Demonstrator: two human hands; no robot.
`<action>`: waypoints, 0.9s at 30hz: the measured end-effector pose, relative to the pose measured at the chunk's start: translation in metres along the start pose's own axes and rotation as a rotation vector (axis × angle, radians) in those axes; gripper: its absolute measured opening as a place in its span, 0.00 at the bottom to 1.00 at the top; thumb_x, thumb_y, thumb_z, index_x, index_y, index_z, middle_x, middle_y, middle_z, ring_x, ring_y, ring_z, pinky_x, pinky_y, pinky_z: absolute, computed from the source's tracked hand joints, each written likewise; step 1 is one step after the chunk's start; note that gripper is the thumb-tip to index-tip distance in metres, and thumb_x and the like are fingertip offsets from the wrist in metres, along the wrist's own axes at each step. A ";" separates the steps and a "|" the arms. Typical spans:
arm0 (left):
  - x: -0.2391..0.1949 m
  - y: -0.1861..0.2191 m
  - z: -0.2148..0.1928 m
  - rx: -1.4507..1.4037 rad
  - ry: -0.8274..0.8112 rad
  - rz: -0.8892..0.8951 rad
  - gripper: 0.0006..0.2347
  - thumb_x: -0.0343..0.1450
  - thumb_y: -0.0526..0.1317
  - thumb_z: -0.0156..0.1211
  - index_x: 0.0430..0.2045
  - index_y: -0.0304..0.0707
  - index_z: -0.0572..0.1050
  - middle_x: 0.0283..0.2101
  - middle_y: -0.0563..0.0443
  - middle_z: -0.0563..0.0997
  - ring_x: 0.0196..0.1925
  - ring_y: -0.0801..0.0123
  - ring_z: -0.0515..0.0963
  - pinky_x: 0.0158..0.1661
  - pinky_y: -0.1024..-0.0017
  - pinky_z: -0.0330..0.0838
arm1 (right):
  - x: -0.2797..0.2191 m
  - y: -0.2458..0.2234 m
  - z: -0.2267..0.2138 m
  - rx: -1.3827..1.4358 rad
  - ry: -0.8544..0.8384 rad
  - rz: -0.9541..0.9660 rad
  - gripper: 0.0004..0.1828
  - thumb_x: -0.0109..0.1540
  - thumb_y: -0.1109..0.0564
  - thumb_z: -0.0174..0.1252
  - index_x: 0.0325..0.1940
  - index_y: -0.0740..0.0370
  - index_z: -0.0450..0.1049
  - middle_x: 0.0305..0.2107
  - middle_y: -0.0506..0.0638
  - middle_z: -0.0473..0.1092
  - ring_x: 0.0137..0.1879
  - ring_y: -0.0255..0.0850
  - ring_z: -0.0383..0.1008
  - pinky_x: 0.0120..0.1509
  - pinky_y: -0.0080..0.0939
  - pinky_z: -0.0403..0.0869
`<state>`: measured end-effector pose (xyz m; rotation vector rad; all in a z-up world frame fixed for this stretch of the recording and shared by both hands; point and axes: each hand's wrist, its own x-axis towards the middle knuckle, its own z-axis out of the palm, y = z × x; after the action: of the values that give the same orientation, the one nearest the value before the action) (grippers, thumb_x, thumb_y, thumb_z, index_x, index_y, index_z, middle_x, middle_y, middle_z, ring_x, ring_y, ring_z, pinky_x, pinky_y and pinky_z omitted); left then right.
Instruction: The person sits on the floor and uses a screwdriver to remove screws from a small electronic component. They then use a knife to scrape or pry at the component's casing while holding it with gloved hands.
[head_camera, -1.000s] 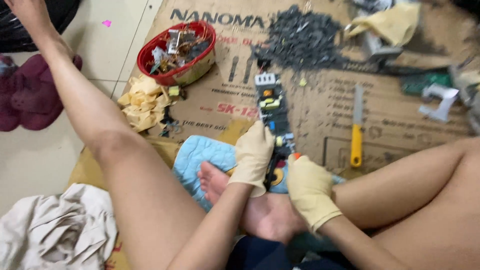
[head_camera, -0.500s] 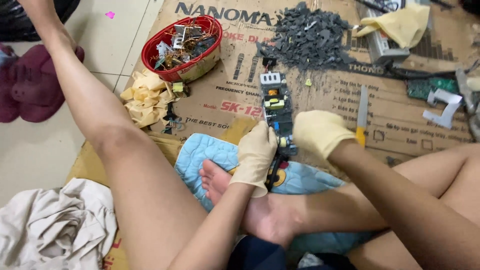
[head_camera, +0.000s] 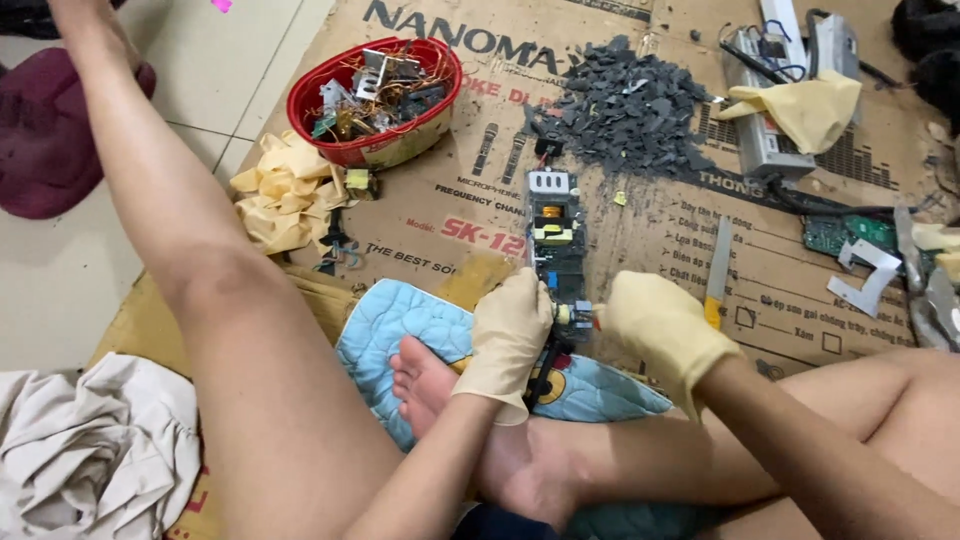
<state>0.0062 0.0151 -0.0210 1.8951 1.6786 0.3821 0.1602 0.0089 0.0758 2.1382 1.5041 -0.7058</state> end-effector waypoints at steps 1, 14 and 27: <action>0.000 0.000 0.002 -0.002 -0.004 0.004 0.13 0.73 0.50 0.41 0.26 0.44 0.69 0.28 0.41 0.81 0.36 0.47 0.85 0.41 0.51 0.78 | -0.011 -0.003 0.002 0.001 -0.001 0.006 0.17 0.61 0.48 0.57 0.44 0.60 0.83 0.41 0.60 0.81 0.54 0.56 0.81 0.53 0.63 0.78; -0.003 -0.002 0.008 0.011 0.078 0.050 0.12 0.73 0.49 0.43 0.25 0.44 0.69 0.28 0.40 0.81 0.35 0.44 0.85 0.39 0.50 0.78 | -0.059 -0.042 0.051 0.216 0.013 0.159 0.29 0.65 0.35 0.51 0.39 0.63 0.83 0.37 0.62 0.80 0.49 0.54 0.82 0.53 0.56 0.77; 0.000 -0.009 0.023 0.021 0.146 0.037 0.12 0.74 0.50 0.44 0.24 0.46 0.69 0.25 0.42 0.80 0.32 0.47 0.85 0.37 0.52 0.79 | -0.020 0.048 -0.035 0.476 -0.054 0.138 0.23 0.66 0.46 0.61 0.32 0.69 0.85 0.14 0.55 0.70 0.12 0.39 0.60 0.15 0.34 0.62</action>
<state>0.0118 0.0106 -0.0445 1.9575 1.7487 0.5307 0.2056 0.0000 0.1185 2.5086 1.2342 -1.1521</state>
